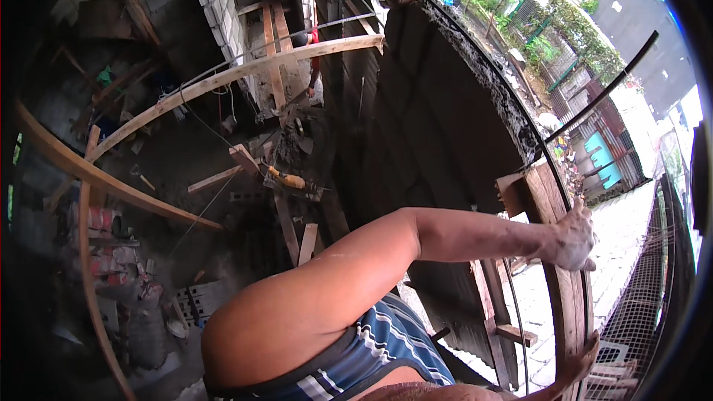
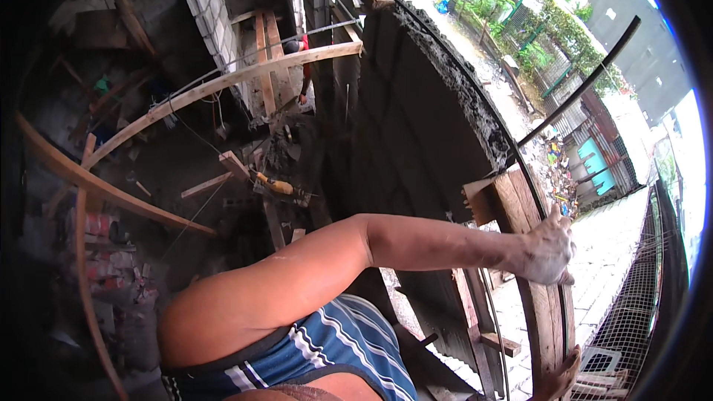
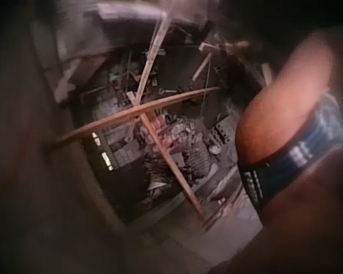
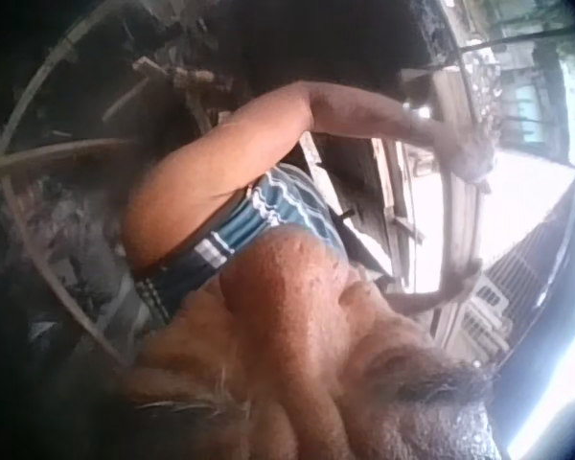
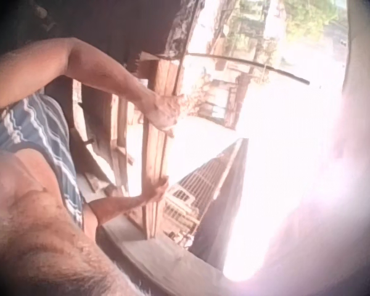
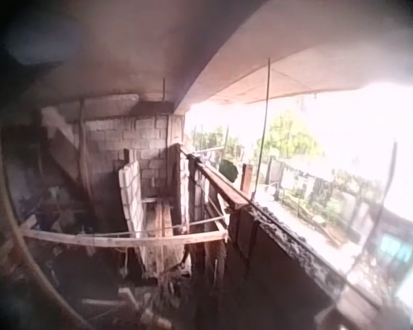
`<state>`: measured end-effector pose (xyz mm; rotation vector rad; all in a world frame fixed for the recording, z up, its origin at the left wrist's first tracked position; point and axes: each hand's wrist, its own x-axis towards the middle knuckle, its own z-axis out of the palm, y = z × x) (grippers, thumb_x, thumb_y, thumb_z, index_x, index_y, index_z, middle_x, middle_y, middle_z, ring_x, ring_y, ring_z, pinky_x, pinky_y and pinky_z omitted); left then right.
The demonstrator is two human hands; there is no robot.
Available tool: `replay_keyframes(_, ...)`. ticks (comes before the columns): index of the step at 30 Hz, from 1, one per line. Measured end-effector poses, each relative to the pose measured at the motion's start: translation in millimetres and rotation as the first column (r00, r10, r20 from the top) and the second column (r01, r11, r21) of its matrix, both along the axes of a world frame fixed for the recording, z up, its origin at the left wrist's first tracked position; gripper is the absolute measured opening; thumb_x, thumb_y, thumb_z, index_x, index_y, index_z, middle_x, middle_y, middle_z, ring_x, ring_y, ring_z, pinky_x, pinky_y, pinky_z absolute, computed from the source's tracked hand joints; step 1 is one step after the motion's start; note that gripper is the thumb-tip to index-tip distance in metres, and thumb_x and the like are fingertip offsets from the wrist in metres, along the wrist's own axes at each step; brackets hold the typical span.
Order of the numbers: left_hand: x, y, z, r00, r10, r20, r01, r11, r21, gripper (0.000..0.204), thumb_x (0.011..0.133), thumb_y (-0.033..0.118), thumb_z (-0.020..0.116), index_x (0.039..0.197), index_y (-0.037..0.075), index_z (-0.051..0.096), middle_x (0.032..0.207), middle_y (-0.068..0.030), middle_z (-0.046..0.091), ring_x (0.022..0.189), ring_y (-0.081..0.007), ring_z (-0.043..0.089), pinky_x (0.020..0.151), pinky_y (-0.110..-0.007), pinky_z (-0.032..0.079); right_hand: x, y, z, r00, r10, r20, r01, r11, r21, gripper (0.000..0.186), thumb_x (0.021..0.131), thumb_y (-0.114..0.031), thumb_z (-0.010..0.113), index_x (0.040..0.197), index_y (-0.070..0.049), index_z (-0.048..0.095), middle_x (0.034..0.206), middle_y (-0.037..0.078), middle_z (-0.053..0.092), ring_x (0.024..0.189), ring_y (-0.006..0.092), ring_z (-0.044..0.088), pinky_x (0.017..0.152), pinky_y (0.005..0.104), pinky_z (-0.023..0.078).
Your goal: The person drills holes into a wooden beam and the adjacent concrete block wall using a power drill, then adjusts the position of the wood by hand.
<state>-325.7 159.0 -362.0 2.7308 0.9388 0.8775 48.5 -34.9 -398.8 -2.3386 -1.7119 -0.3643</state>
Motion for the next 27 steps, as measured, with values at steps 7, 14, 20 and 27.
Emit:
replay_keyframes(7,3.8,2.4,0.2,0.994,0.098,-0.046,-0.100,0.993,-0.055,0.074,0.095,0.066,0.043,0.098,-0.002,0.071,0.094,-0.0211,0.072,0.095,-0.0315,0.071,0.082,-0.043,0.053,-17.3,0.6,3.5,0.990,0.056,-0.126,-0.036,0.987,0.159,0.060,0.105,-0.050,0.038,0.137,-0.004,0.058,0.141,0.015,0.057,0.129,0.0333,0.055,0.105,0.0393,0.045)
replay_keyframes(14,2.0,-3.0,-5.8,0.983,0.181,0.020,-0.181,0.983,0.020,0.071,0.095,0.065,0.043,0.104,0.000,0.069,0.085,-0.0200,0.072,0.090,-0.0328,0.071,0.083,-0.046,0.052,-44.5,-8.1,12.8,0.941,0.242,-0.237,-0.168,0.940,0.296,0.050,0.103,-0.042,0.052,0.136,-0.004,0.059,0.136,0.016,0.061,0.125,0.0310,0.058,0.106,0.0383,0.043)
replay_keyframes(20,6.8,-2.3,-8.5,0.974,0.219,0.059,-0.217,0.976,-0.028,0.074,0.095,0.068,0.041,0.117,0.002,0.065,0.094,-0.0189,0.073,0.100,-0.0337,0.068,0.093,-0.045,0.046,-54.2,-11.7,12.0,0.765,0.312,-0.563,-0.116,0.927,0.356,0.049,0.102,-0.041,0.056,0.134,-0.004,0.060,0.135,0.015,0.060,0.123,0.0281,0.058,0.095,0.0396,0.056)
replay_keyframes(27,9.6,-0.1,-13.8,0.960,0.249,0.131,-0.257,0.965,0.054,0.074,0.095,0.068,0.042,0.117,0.002,0.066,0.089,-0.0190,0.073,0.092,-0.0360,0.070,0.089,-0.046,0.048,-41.4,-11.3,7.5,0.818,0.391,-0.422,-0.248,0.902,0.354,0.046,0.102,-0.037,0.058,0.132,-0.003,0.061,0.133,0.015,0.061,0.121,0.0286,0.059,0.096,0.0387,0.054)
